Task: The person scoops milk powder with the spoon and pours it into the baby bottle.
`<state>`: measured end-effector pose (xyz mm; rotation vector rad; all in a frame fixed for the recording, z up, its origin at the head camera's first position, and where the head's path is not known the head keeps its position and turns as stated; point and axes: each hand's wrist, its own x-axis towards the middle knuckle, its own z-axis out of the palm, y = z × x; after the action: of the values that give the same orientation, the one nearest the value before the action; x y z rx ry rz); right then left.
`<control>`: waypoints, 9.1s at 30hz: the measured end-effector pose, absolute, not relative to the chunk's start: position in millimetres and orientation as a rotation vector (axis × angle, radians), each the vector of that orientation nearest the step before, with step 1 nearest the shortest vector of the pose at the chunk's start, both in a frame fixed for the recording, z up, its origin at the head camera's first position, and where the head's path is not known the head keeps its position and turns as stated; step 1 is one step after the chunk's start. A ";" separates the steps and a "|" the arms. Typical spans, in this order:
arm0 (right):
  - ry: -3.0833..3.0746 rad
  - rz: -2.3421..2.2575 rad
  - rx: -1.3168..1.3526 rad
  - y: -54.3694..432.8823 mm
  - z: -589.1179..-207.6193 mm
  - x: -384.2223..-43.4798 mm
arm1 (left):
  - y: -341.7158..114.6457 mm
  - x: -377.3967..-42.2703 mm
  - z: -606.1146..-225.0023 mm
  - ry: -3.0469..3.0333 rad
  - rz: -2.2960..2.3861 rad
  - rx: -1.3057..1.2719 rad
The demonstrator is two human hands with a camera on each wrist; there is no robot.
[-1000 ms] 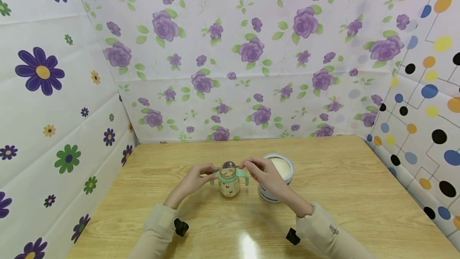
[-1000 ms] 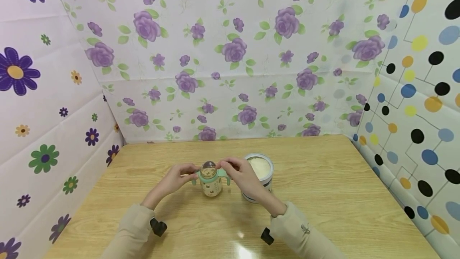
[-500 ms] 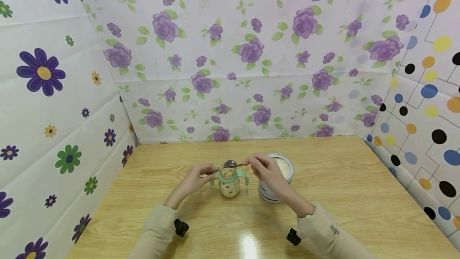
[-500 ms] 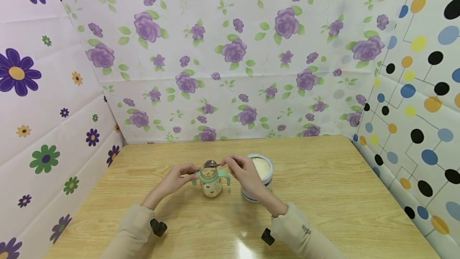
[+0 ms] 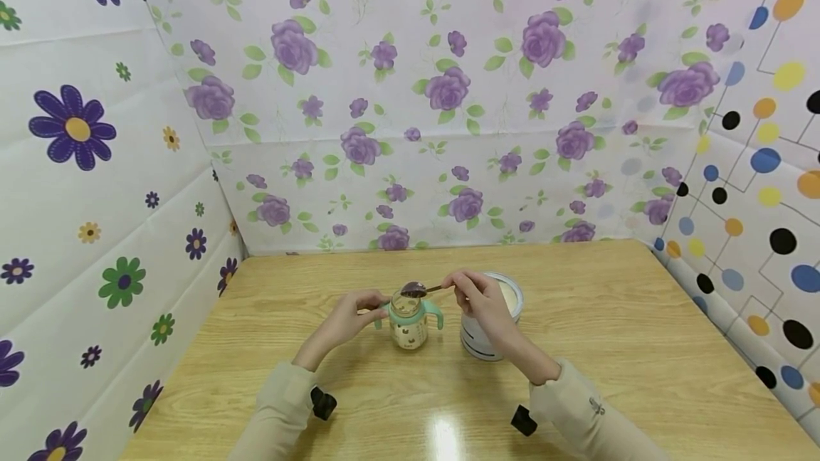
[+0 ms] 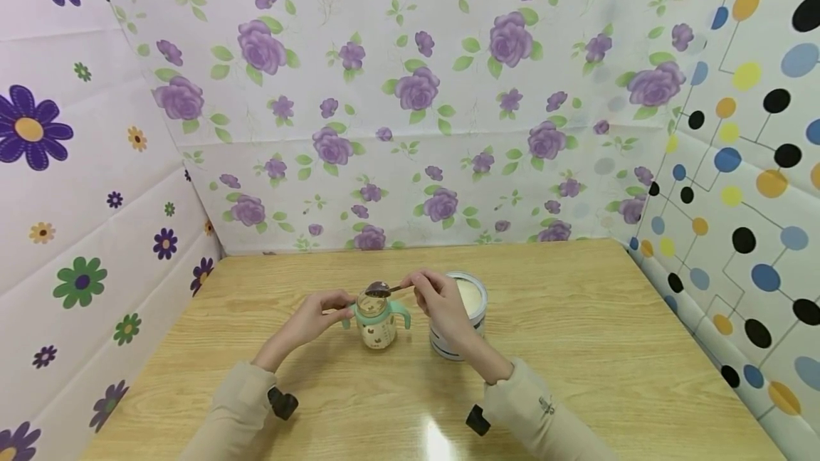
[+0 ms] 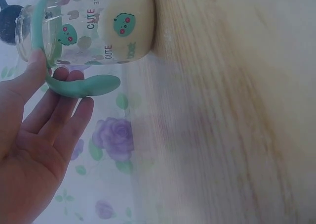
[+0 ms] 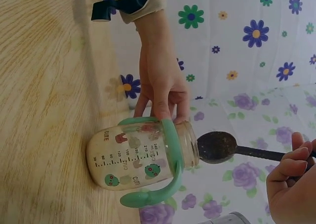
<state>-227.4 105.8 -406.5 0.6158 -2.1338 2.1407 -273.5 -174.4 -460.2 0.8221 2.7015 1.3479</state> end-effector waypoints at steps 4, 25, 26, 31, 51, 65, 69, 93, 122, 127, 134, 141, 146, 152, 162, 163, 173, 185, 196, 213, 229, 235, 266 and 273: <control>-2.102 2.193 0.539 106.2 -406.8 -227.6 | -172.2 -272.1 -460.3 2.718 1.343 0.826; -1.969 2.289 0.381 114.6 -401.3 -230.9 | -175.7 -273.3 -458.2 2.694 1.333 0.864; -1.964 2.302 0.372 115.3 -401.2 -231.2 | -175.6 -273.9 -458.5 2.696 1.331 0.864; -1.943 2.366 0.328 117.5 -401.6 -232.0 | -175.9 -275.4 -460.0 2.696 1.332 0.866; -1.881 2.417 0.333 121.3 -402.0 -231.4 | -177.2 -275.8 -462.4 2.677 1.340 0.874; -1.880 2.402 0.321 127.2 -401.0 -232.2 | -176.9 -276.2 -462.5 2.693 1.322 0.850; -1.886 2.407 0.312 129.0 -400.9 -232.2 | -176.8 -275.5 -461.7 2.687 1.326 0.851; -1.830 2.426 0.294 134.5 -400.0 -231.8 | -176.6 -275.6 -460.5 2.682 1.324 0.840; -1.804 2.431 0.333 141.1 -401.7 -229.4 | -176.0 -271.1 -458.0 2.655 1.347 0.820; -1.796 2.439 0.332 142.3 -401.9 -229.8 | -175.8 -271.9 -459.4 2.665 1.346 0.804; -1.799 2.451 0.338 144.7 -402.9 -228.8 | -176.7 -272.2 -460.5 2.658 1.362 0.769; -1.793 2.465 0.334 145.9 -404.4 -227.9 | -177.3 -272.6 -461.5 2.671 1.349 0.798; -1.766 2.487 0.303 146.5 -404.9 -227.0 | -178.4 -273.5 -462.3 2.681 1.344 0.788; -1.740 2.515 0.247 147.2 -405.3 -226.6 | -178.8 -273.4 -462.2 2.677 1.341 0.783; -1.723 2.521 0.224 148.7 -406.0 -228.7 | -177.6 -274.4 -459.8 2.678 1.347 0.807; -1.721 2.523 0.220 148.9 -406.3 -228.9 | -177.4 -274.4 -459.7 2.677 1.350 0.806; -1.614 2.577 0.184 153.1 -405.1 -229.6 | -177.7 -274.4 -462.6 2.668 1.351 0.793; -1.581 2.568 0.173 158.3 -402.7 -231.1 | -177.4 -274.6 -462.1 2.659 1.362 0.791; -1.553 2.551 0.170 164.7 -399.4 -233.6 | -177.8 -274.8 -461.7 2.649 1.375 0.792; -1.505 2.551 0.154 171.7 -397.3 -234.1 | -177.7 -274.9 -461.7 2.637 1.393 0.789; -1.437 2.538 0.159 180.8 -395.7 -238.2 | -178.1 -274.7 -462.4 2.646 1.380 0.780; -1.443 2.523 0.173 182.6 -396.4 -238.6 | -178.5 -273.6 -462.9 2.652 1.382 0.790; -1.985 1.317 0.534 172.8 -391.3 -222.5 | -178.4 -274.5 -464.9 2.646 1.395 0.769; -2.085 1.219 0.668 178.4 -410.3 -233.8 | -178.2 -274.7 -465.2 2.650 1.397 0.777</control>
<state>-233.8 178.4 -410.3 0.6683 -2.0854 1.2188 -274.7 -178.2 -465.2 0.7773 2.6499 1.3967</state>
